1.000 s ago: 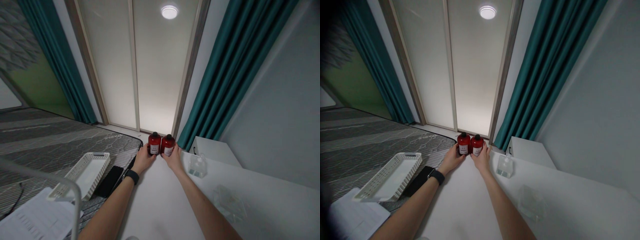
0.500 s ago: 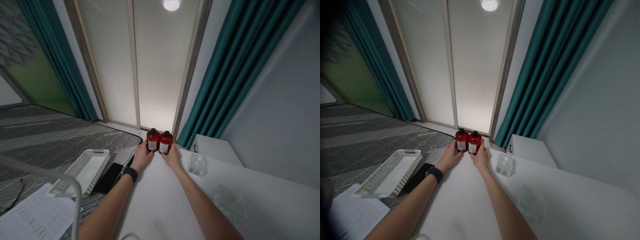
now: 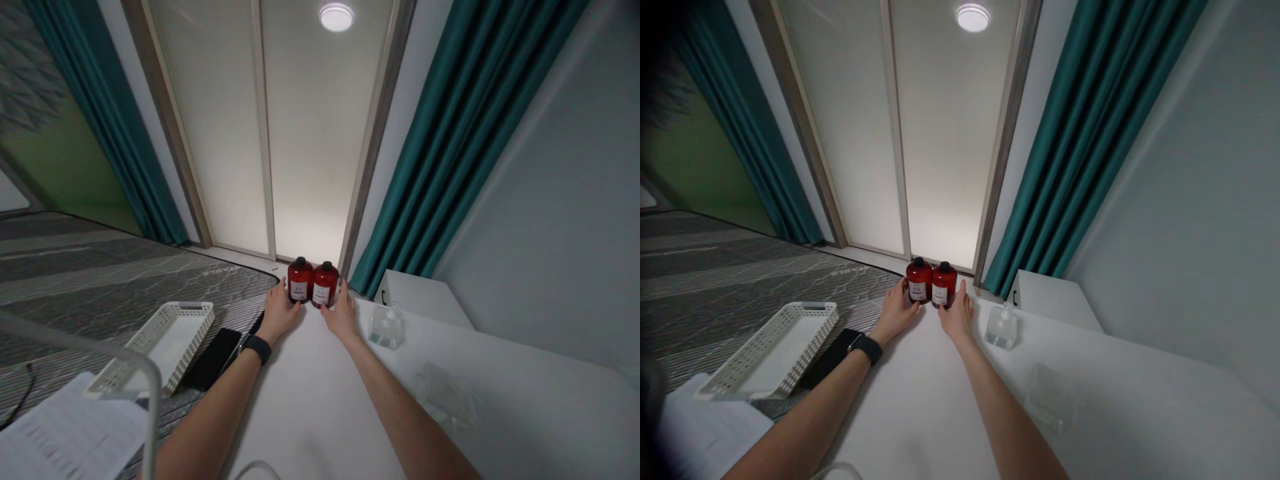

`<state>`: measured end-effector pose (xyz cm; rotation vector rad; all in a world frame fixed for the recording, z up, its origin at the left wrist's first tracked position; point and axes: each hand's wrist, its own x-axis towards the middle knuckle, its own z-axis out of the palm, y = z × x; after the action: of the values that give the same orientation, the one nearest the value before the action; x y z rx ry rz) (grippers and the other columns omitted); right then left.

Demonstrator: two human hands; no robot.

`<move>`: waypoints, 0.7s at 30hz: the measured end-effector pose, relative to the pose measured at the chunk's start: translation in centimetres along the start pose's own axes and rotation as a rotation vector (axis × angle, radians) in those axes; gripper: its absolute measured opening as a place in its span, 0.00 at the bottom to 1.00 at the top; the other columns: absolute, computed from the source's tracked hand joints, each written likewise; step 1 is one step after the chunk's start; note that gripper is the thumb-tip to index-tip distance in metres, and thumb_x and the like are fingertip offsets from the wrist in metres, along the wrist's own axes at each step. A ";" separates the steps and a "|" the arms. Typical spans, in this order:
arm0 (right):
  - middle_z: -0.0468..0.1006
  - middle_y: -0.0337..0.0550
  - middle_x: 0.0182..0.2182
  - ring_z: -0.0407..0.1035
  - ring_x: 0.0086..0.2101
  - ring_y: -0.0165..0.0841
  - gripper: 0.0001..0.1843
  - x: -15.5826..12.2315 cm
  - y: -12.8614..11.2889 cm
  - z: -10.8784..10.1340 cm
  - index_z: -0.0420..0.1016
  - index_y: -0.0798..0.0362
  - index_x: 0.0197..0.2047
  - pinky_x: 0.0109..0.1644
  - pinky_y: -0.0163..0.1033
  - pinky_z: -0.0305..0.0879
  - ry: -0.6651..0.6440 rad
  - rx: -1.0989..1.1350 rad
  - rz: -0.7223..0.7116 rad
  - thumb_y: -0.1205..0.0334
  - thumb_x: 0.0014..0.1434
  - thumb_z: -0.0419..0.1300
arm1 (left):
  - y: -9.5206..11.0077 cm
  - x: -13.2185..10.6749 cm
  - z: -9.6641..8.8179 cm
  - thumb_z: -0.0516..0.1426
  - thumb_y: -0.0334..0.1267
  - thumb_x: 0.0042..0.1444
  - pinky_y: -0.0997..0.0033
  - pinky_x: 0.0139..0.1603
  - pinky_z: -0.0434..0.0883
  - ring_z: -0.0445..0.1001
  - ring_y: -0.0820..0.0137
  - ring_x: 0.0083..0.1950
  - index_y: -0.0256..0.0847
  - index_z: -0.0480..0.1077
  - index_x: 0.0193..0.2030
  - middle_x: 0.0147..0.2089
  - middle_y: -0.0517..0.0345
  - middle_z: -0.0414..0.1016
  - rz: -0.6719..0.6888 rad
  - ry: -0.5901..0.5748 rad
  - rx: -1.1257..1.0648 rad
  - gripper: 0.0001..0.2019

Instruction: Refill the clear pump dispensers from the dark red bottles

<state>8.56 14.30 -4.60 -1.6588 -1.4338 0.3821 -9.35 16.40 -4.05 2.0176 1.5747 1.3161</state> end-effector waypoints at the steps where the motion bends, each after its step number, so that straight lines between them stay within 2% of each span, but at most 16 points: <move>1: 0.68 0.61 0.62 0.58 0.63 0.56 0.50 -0.3 -0.1 -0.3 0.42 0.55 0.73 0.64 0.64 0.54 0.011 0.020 -0.018 0.66 0.50 0.61 | 0.4 -0.1 -0.3 0.60 0.31 0.51 0.41 0.66 0.57 0.62 0.45 0.63 0.37 0.60 0.63 0.60 0.39 0.67 0.038 0.035 0.002 0.31; 5: 0.62 0.58 0.66 0.54 0.66 0.48 0.46 -2.3 -0.8 -1.5 0.43 0.57 0.73 0.68 0.59 0.51 0.033 0.111 -0.094 0.70 0.53 0.54 | 3.2 -1.2 -1.2 0.56 0.32 0.55 0.44 0.68 0.57 0.61 0.49 0.64 0.41 0.66 0.57 0.60 0.44 0.66 0.215 0.098 -0.018 0.21; 8: 0.61 0.58 0.67 0.57 0.65 0.43 0.44 -4.1 -1.4 -2.8 0.43 0.57 0.73 0.67 0.54 0.57 0.027 0.167 -0.123 0.72 0.55 0.50 | 6.1 -2.4 -1.3 0.56 0.32 0.56 0.47 0.65 0.62 0.66 0.52 0.60 0.45 0.70 0.50 0.54 0.49 0.70 0.349 0.066 -0.061 0.14; 10: 0.62 0.56 0.66 0.60 0.64 0.39 0.42 -5.4 -1.9 -4.4 0.43 0.54 0.74 0.64 0.50 0.62 0.016 0.201 -0.142 0.73 0.56 0.48 | 8.2 -3.3 -1.1 0.54 0.31 0.58 0.49 0.62 0.66 0.68 0.54 0.56 0.44 0.69 0.50 0.51 0.49 0.71 0.458 0.036 -0.121 0.14; 13: 0.62 0.52 0.67 0.60 0.64 0.37 0.38 -7.5 -2.7 -7.9 0.44 0.49 0.73 0.63 0.49 0.64 -0.038 0.362 -0.180 0.71 0.61 0.47 | 11.0 -4.7 -0.5 0.53 0.31 0.60 0.54 0.57 0.70 0.70 0.57 0.55 0.44 0.65 0.56 0.53 0.49 0.70 0.478 -0.044 -0.234 0.17; 15: 0.61 0.49 0.67 0.59 0.65 0.36 0.34 -9.0 -3.2 -10.8 0.49 0.45 0.72 0.63 0.48 0.65 -0.082 0.444 -0.199 0.68 0.64 0.47 | 12.3 -5.4 0.2 0.52 0.32 0.61 0.56 0.55 0.72 0.71 0.58 0.54 0.44 0.63 0.58 0.53 0.48 0.70 0.458 -0.145 -0.285 0.19; 18: 0.62 0.45 0.67 0.60 0.64 0.36 0.31 -10.8 -3.6 -15.2 0.52 0.42 0.71 0.63 0.49 0.65 -0.081 0.468 -0.231 0.67 0.66 0.47 | 13.1 -6.0 1.8 0.53 0.33 0.61 0.55 0.55 0.72 0.70 0.58 0.55 0.44 0.60 0.62 0.56 0.47 0.69 0.458 -0.301 -0.301 0.22; 21: 0.71 0.47 0.60 0.66 0.59 0.38 0.30 -12.0 -2.7 -19.2 0.56 0.43 0.68 0.59 0.49 0.67 0.018 0.398 -0.244 0.66 0.64 0.49 | 13.1 -6.1 3.5 0.54 0.37 0.61 0.54 0.55 0.73 0.72 0.57 0.53 0.43 0.56 0.65 0.59 0.45 0.67 0.427 -0.410 -0.243 0.25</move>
<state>17.17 -4.72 4.58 -1.1541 -1.4193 0.4765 1.69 7.23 -0.17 2.3465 0.7965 1.0569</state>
